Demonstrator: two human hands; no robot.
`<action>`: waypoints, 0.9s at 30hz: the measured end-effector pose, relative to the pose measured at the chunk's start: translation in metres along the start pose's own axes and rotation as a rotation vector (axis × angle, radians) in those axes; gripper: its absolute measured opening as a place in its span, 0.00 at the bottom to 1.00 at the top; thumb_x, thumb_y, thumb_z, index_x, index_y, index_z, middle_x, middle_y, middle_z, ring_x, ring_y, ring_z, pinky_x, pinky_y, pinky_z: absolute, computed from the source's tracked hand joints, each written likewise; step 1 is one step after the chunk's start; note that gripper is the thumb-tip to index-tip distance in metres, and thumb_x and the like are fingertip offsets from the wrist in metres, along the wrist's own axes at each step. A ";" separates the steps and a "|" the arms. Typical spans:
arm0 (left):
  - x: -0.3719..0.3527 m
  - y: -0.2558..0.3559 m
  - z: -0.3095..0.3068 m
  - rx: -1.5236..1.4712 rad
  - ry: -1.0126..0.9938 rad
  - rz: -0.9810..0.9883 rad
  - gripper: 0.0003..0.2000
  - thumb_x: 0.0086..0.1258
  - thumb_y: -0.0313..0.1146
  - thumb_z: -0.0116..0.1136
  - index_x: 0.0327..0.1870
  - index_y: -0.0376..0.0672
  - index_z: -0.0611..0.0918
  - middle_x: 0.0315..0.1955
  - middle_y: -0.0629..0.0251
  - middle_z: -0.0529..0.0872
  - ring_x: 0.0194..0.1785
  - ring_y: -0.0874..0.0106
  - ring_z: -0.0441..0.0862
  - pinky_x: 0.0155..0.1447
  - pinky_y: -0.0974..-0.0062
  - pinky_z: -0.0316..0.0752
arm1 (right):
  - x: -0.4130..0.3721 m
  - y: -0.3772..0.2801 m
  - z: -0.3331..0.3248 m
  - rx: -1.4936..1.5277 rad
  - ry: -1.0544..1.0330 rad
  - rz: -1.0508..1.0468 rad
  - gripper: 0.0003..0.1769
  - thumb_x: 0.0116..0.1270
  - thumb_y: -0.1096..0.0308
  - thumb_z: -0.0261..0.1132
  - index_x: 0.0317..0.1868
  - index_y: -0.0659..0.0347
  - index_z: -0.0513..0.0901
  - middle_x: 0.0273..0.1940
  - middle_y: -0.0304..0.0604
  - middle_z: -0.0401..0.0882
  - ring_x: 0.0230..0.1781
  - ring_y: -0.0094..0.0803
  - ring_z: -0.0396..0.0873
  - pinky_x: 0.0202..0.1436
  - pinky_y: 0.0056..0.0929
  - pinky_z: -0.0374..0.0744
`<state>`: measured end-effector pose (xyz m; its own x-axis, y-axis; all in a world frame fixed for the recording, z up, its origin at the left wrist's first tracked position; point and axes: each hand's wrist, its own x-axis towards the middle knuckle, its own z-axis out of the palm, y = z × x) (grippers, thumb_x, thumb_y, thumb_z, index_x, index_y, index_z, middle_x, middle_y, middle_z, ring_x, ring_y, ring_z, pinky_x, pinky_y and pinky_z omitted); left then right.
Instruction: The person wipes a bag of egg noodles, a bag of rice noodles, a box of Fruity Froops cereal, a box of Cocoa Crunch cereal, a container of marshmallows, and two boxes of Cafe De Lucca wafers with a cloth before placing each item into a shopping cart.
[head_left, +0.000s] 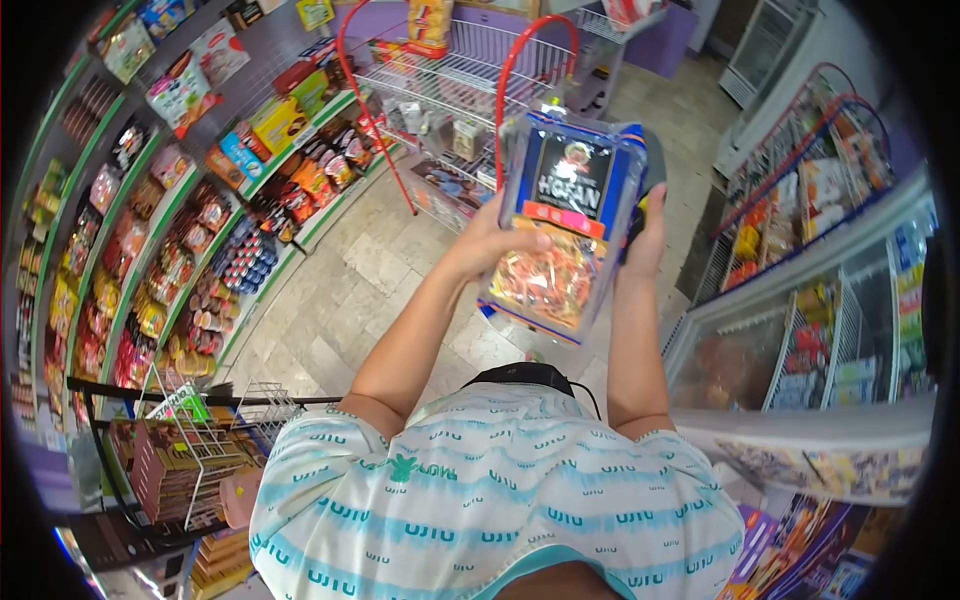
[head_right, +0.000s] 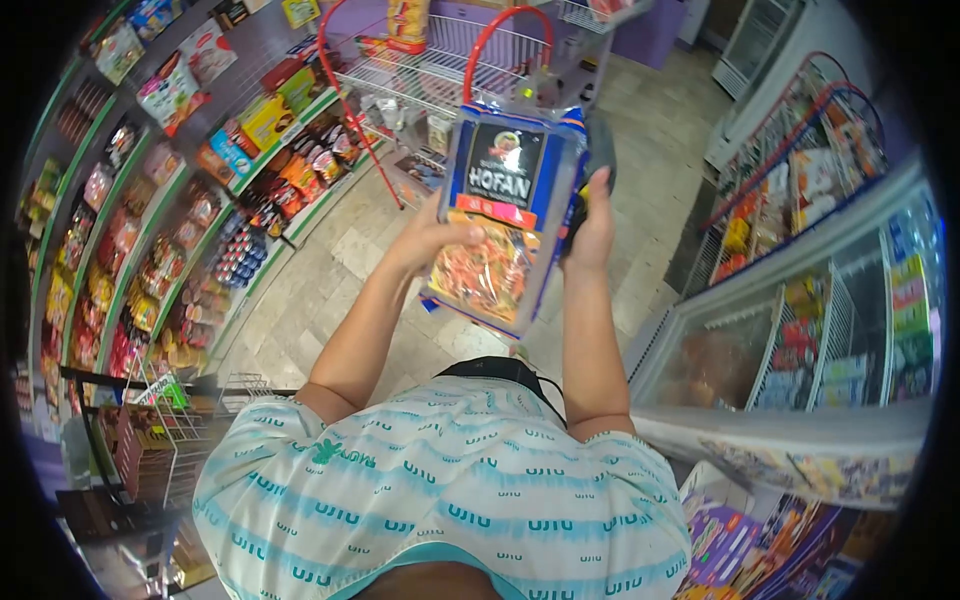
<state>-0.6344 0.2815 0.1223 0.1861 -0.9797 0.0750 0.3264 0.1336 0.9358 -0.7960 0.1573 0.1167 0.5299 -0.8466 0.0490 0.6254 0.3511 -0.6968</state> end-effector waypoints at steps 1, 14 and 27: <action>0.002 0.000 0.005 -0.003 0.030 0.051 0.32 0.51 0.24 0.67 0.60 0.36 0.68 0.47 0.58 0.81 0.47 0.71 0.81 0.51 0.73 0.77 | 0.020 -0.002 0.009 0.003 -0.019 0.018 0.33 0.69 0.41 0.50 0.56 0.65 0.73 0.51 0.48 0.79 0.48 0.37 0.80 0.53 0.36 0.78; 0.026 0.025 -0.045 0.128 0.683 0.311 0.25 0.52 0.27 0.67 0.52 0.35 0.72 0.42 0.58 0.83 0.41 0.72 0.82 0.46 0.74 0.79 | 0.079 0.089 0.000 0.484 -0.505 0.797 0.27 0.73 0.51 0.49 0.61 0.64 0.68 0.56 0.48 0.75 0.56 0.37 0.75 0.57 0.36 0.76; 0.015 0.033 -0.152 0.067 0.543 0.225 0.31 0.48 0.27 0.70 0.56 0.35 0.71 0.46 0.59 0.81 0.46 0.71 0.81 0.52 0.73 0.76 | 0.197 0.128 0.149 -0.338 -0.617 -0.078 0.24 0.69 0.54 0.59 0.55 0.66 0.74 0.48 0.38 0.76 0.46 0.23 0.72 0.53 0.24 0.70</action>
<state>-0.4802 0.2943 0.1015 0.6979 -0.7087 0.1038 0.1675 0.3024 0.9383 -0.5260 0.0947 0.1439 0.7813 -0.4477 0.4349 0.5158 0.0708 -0.8538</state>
